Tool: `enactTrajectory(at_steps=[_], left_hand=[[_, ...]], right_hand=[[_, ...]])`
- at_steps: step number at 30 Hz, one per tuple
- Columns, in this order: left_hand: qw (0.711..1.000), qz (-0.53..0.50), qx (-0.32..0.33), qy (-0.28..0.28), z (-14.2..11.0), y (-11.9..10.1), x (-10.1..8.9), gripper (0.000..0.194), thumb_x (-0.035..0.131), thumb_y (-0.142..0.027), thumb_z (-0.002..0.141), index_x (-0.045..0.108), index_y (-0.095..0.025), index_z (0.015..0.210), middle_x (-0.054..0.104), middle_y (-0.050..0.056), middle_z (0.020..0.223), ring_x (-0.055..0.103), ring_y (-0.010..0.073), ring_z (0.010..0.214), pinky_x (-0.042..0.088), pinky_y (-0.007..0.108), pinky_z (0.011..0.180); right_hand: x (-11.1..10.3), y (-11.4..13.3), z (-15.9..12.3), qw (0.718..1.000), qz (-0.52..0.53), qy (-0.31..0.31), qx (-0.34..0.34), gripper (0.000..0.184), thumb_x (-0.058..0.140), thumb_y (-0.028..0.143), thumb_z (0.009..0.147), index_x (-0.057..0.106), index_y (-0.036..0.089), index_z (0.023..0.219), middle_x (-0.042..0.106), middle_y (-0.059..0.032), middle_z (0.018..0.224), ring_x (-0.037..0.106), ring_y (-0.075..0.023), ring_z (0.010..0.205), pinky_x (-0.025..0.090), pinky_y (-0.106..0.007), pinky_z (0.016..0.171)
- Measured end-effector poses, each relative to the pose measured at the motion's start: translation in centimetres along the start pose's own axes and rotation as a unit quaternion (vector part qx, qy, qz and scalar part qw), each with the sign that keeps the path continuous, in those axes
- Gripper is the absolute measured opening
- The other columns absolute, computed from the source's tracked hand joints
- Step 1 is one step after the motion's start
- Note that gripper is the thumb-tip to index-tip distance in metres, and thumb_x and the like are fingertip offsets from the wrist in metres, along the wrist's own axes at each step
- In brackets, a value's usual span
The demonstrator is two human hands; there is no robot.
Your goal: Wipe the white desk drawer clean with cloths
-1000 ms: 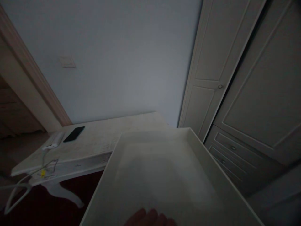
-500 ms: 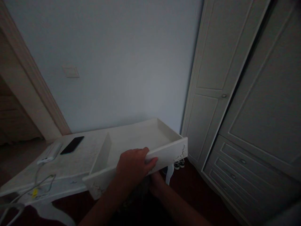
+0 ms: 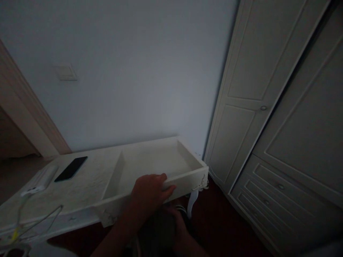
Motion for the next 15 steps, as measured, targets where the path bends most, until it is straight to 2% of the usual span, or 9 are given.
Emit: enactTrajectory(at_steps=[3,5,6,8,10,13,15], left_hand=[[1.000,-0.002,0.004,0.013,0.8,0.7,2.1,0.042,0.051,-0.063,0.098,0.071,-0.026,0.097,0.079,0.007,0.094,0.076,0.0307,0.093,0.050,0.038,0.075],[1.000,-0.004,0.005,0.020,1.0,1.1,3.2,0.042,0.051,-0.062,0.099,0.071,-0.025,0.098,0.079,0.007,0.093,0.076,0.0293,0.092,0.049,0.036,0.074],[1.000,-0.005,0.005,0.020,1.1,1.3,3.6,0.041,0.051,-0.061,0.099,0.071,-0.025,0.099,0.079,0.006,0.093,0.076,0.0285,0.092,0.048,0.036,0.074],[1.000,-0.005,0.008,0.017,1.0,1.5,3.9,0.041,0.048,-0.059,0.101,0.071,-0.025,0.102,0.078,0.006,0.094,0.075,0.0271,0.093,0.047,0.035,0.076],[1.000,-0.006,0.014,0.011,0.7,1.5,3.9,0.040,0.044,-0.056,0.104,0.070,-0.025,0.104,0.078,0.006,0.095,0.075,0.0264,0.095,0.047,0.035,0.077],[1.000,-0.007,0.021,0.007,0.3,1.5,3.9,0.039,0.042,-0.052,0.105,0.070,-0.025,0.106,0.078,0.006,0.097,0.075,0.0262,0.095,0.047,0.035,0.078],[1.000,-0.006,0.029,0.004,0.2,1.4,3.9,0.039,0.042,-0.050,0.106,0.071,-0.024,0.105,0.077,0.006,0.095,0.075,0.0263,0.093,0.047,0.035,0.077]], right_hand=[[-4.5,0.0,-2.6,0.998,0.023,-0.052,0.022,0.058,0.086,0.062,0.058,0.077,0.018,0.095,0.077,-0.0114,0.087,0.075,-0.0369,0.097,0.057,-0.050,0.090],[-8.4,1.8,-4.5,0.992,0.034,-0.119,0.000,0.059,0.091,0.056,0.050,0.077,0.016,0.092,0.078,-0.0109,0.087,0.075,-0.0369,0.096,0.056,-0.049,0.093],[-10.3,3.5,-5.5,0.987,0.034,-0.158,-0.026,0.060,0.092,0.055,0.050,0.077,0.017,0.093,0.078,-0.0107,0.088,0.075,-0.0370,0.096,0.056,-0.049,0.093],[-13.6,8.0,-7.7,0.966,0.022,-0.234,-0.105,0.058,0.088,0.060,0.057,0.077,0.019,0.097,0.079,-0.0108,0.092,0.075,-0.0371,0.096,0.058,-0.051,0.089],[-16.0,13.3,-10.3,0.925,0.015,-0.315,-0.211,0.055,0.081,0.066,0.064,0.076,0.024,0.099,0.079,-0.0100,0.098,0.075,-0.0360,0.097,0.059,-0.050,0.085],[-16.8,20.0,-12.8,0.846,-0.009,-0.388,-0.365,0.058,0.078,0.064,0.068,0.070,0.030,0.114,0.076,-0.0063,0.112,0.072,-0.0318,0.102,0.059,-0.045,0.083],[-15.4,22.7,-11.9,0.828,-0.081,-0.377,-0.408,0.063,0.080,0.060,0.069,0.065,0.031,0.122,0.074,-0.0044,0.114,0.070,-0.0291,0.101,0.057,-0.041,0.082]])
Point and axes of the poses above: each hand's wrist, its own z-axis towards the middle knuckle, its own x-axis out of the palm, y = z × x, the point moved 9 cm from there along z, towards the middle knuckle
